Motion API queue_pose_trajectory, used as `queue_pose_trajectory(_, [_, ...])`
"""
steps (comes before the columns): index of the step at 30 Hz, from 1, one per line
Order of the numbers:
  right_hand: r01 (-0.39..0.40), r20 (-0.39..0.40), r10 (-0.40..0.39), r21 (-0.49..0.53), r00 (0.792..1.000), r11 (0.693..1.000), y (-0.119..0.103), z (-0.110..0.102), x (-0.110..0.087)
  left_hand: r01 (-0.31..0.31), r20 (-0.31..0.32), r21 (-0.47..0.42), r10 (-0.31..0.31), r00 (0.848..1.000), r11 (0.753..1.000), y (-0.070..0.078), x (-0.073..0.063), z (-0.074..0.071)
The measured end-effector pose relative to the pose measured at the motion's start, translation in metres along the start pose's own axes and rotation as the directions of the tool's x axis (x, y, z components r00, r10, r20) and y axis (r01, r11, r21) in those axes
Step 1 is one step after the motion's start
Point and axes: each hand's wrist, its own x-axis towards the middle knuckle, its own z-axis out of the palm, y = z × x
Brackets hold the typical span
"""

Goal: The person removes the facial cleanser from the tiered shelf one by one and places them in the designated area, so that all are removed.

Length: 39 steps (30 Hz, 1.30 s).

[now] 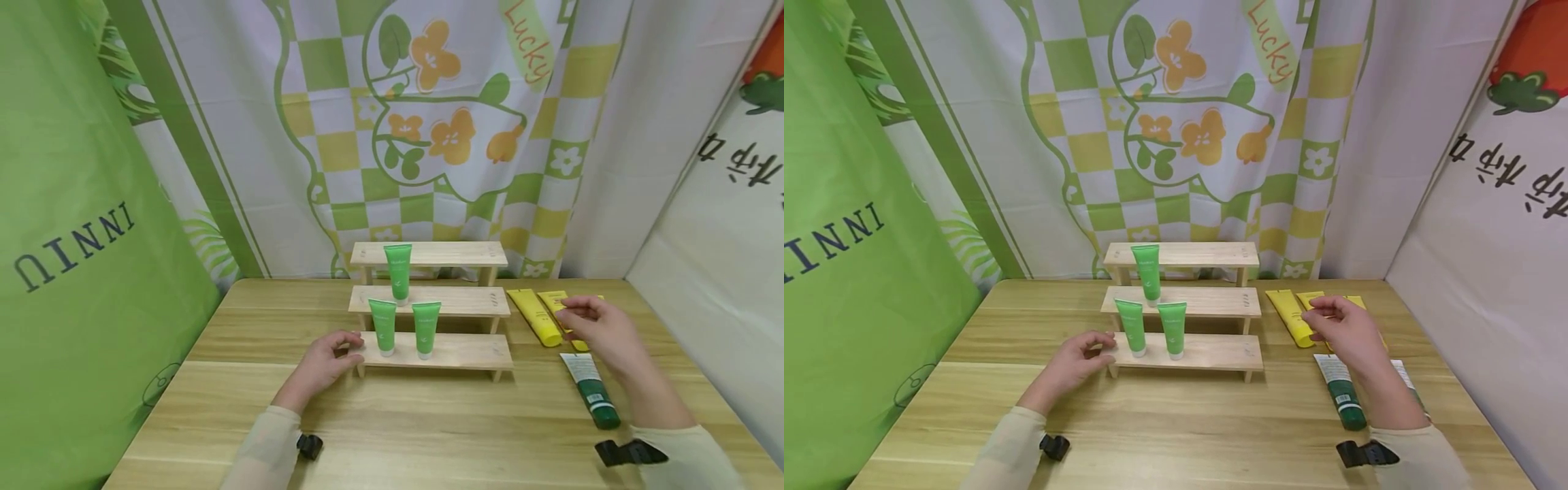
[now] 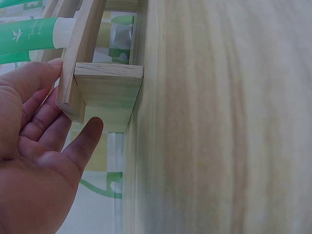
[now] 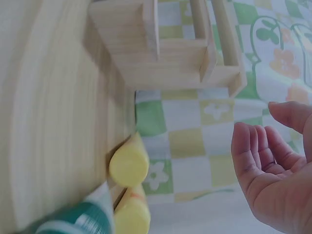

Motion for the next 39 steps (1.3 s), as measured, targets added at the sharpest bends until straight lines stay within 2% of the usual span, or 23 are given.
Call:
queue_pose_trajectory(15, [0.14, -0.01, -0.14, 0.111, 0.99, 0.984, -0.034, 0.046, 0.022, -0.009, 0.005, -0.029, 0.009, 1.0, 1.0, -0.001, -0.003, 0.0])
queue_pose_trajectory(25, [0.222, -0.014, -0.226, 0.255, 0.974, 0.941, -0.054, 0.075, 0.036, 0.0, -0.002, 0.0, 0.0, 1.0, 1.0, 0.002, -0.003, 0.0])
queue_pose_trajectory(29, [0.241, 0.0, -0.256, 0.337, 0.967, 0.91, -0.061, 0.087, 0.043, 0.005, -0.006, 0.007, -0.005, 1.0, 1.0, 0.0, -0.002, 0.0])
queue_pose_trajectory(33, [0.259, 0.016, -0.289, 0.398, 0.957, 0.88, -0.07, 0.1, 0.049, -0.02, -0.011, -0.001, 0.02, 1.0, 1.0, -0.001, -0.002, 0.0])
queue_pose_trajectory(36, [0.26, 0.025, -0.295, 0.408, 0.955, 0.875, -0.076, 0.109, 0.054, -0.038, -0.012, -0.001, 0.038, 0.999, 0.999, -0.002, -0.001, 0.0])
queue_pose_trajectory(39, [0.259, 0.035, -0.295, 0.389, 0.955, 0.884, -0.08, 0.116, 0.059, -0.036, -0.011, 0.001, 0.036, 0.999, 0.999, -0.003, 0.0, 0.0])
